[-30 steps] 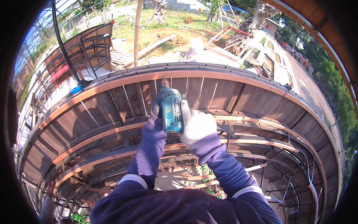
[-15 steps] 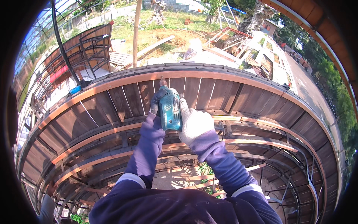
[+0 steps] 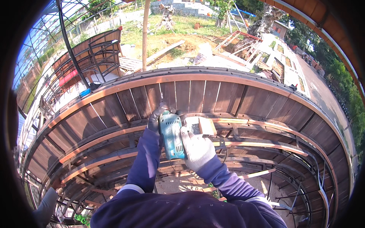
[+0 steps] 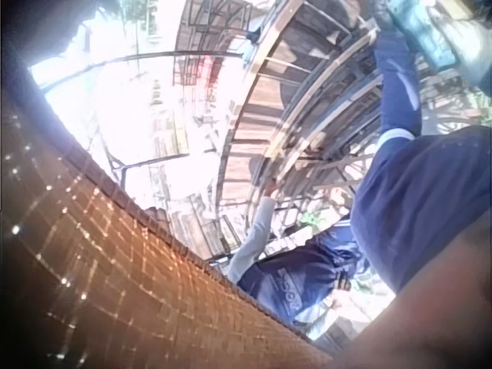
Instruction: The person secures curved wooden slats onto a metal frame using a power drill and screws, while another person assists by holding the wood in place.
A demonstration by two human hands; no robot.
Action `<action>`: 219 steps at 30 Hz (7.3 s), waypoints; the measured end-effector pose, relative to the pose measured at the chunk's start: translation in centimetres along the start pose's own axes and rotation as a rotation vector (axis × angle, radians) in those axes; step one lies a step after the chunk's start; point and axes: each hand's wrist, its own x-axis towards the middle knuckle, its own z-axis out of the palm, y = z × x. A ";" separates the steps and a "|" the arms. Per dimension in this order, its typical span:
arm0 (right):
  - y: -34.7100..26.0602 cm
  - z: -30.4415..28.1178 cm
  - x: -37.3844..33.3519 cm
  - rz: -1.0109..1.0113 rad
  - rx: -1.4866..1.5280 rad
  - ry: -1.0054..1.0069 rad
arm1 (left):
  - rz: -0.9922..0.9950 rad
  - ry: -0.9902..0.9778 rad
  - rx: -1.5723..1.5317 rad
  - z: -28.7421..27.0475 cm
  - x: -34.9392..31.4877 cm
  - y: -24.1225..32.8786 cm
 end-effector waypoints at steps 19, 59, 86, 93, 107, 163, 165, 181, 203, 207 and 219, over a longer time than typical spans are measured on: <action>12.0 9.2 6.2 0.432 0.215 -0.860 | -0.319 0.690 1.635 -16.5 -25.8 -19.9; -1.9 -3.7 -38.4 0.893 0.657 0.135 | -0.609 -0.804 2.100 -7.8 -5.6 -32.0; 4.6 -6.5 -23.8 -0.220 0.887 -0.150 | -0.116 0.233 2.081 4.6 -24.6 -28.3; 4.9 -6.4 -23.3 -0.224 0.903 -0.278 | -0.206 0.334 1.878 5.1 -26.0 -29.4; 5.3 -6.1 -20.5 -0.377 0.976 -0.426 | -0.177 0.503 1.854 5.9 -25.9 -31.3; -18.8 10.0 -8.8 0.336 0.198 -0.519 | -0.060 0.698 0.388 -16.7 -23.9 -4.9; -17.2 11.8 -8.1 0.356 0.147 -0.547 | -0.090 0.697 0.381 -16.5 -21.5 -4.5; -10.3 17.9 -2.3 0.349 -0.030 -0.641 | -0.031 0.618 0.599 -22.2 -11.6 -2.8; -10.1 19.9 -1.7 0.491 0.081 -0.755 | -0.053 0.634 0.717 -21.2 -13.2 -3.6; -9.7 20.0 -0.9 0.442 0.036 -0.774 | -0.080 0.642 0.699 -20.9 -12.5 -2.8; -8.9 19.1 0.3 0.387 -0.028 -0.714 | -0.074 0.636 0.482 -23.7 -11.7 -3.0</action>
